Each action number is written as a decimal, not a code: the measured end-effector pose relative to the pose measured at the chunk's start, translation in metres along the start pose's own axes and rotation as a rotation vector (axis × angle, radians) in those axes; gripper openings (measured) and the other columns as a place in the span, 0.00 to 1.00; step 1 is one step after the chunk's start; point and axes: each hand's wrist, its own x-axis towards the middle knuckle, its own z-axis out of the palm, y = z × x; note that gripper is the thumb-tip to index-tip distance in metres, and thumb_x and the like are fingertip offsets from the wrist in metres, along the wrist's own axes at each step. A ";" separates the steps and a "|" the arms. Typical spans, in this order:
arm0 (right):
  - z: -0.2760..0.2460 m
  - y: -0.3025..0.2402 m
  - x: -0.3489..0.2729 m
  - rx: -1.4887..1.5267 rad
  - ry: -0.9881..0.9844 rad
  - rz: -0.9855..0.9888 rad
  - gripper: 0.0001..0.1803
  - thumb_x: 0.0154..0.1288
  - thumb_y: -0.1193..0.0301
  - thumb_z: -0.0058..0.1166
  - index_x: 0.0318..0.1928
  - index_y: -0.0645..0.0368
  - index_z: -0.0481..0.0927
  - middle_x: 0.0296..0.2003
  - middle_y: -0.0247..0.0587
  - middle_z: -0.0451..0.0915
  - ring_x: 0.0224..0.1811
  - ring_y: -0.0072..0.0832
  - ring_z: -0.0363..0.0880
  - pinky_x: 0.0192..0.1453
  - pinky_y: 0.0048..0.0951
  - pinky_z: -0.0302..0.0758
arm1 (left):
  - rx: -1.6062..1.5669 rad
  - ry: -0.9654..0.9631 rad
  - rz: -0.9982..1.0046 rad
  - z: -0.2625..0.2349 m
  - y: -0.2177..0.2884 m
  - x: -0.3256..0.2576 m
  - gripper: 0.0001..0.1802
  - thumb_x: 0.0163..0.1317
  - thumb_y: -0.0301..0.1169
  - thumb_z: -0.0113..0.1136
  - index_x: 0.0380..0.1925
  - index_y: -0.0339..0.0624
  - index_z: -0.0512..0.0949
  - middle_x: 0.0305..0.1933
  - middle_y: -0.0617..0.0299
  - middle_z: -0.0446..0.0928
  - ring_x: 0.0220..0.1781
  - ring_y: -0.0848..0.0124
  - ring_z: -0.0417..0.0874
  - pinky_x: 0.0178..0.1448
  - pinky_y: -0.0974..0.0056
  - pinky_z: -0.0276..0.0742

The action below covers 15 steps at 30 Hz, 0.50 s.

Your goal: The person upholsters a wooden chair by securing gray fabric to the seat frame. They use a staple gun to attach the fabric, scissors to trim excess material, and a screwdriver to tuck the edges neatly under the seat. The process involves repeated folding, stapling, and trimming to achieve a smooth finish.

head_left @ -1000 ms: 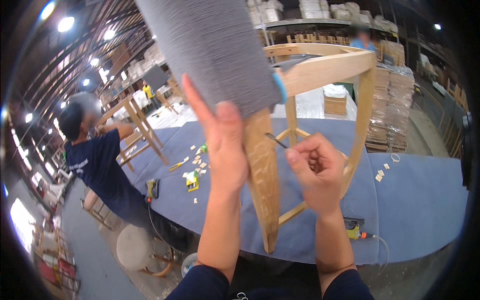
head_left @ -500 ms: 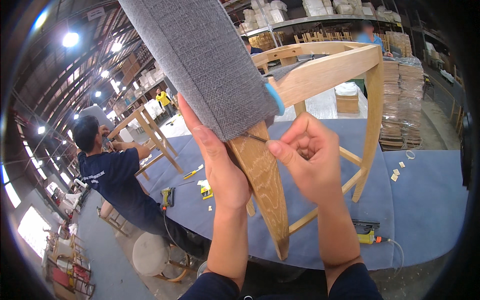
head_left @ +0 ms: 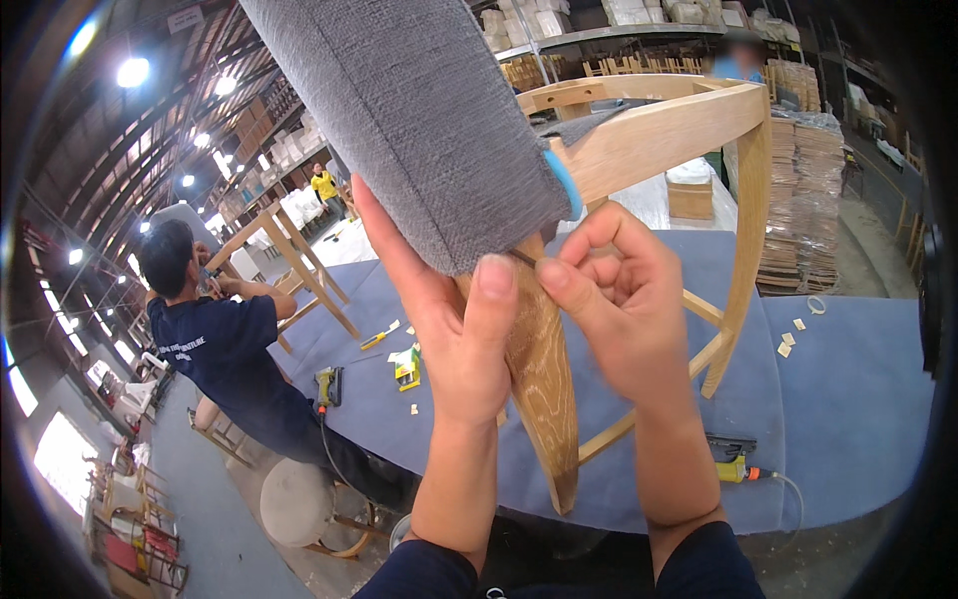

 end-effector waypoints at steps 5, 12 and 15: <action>-0.024 -0.006 -0.011 -0.117 -0.091 0.104 0.09 0.73 0.72 0.67 0.36 0.61 0.79 0.23 0.25 0.80 0.24 0.06 0.70 0.27 0.16 0.62 | 0.012 -0.039 0.033 -0.003 -0.003 -0.001 0.57 0.73 0.32 0.63 0.85 0.41 0.30 0.87 0.45 0.44 0.86 0.56 0.52 0.85 0.54 0.47; -0.036 -0.001 -0.022 -0.586 0.181 -0.321 0.10 0.76 0.70 0.65 0.38 0.65 0.82 0.27 0.31 0.80 0.24 0.15 0.71 0.30 0.20 0.67 | -0.055 -0.027 -0.033 -0.005 0.000 -0.003 0.56 0.74 0.38 0.60 0.86 0.42 0.29 0.88 0.46 0.42 0.86 0.56 0.52 0.85 0.54 0.47; -0.052 -0.014 -0.047 -0.195 0.291 -0.097 0.14 0.79 0.65 0.61 0.37 0.63 0.79 0.28 0.37 0.80 0.25 0.22 0.74 0.31 0.25 0.70 | 0.049 -0.046 0.008 -0.005 -0.004 -0.001 0.54 0.74 0.49 0.55 0.86 0.49 0.33 0.78 0.44 0.58 0.64 0.54 0.74 0.62 0.53 0.73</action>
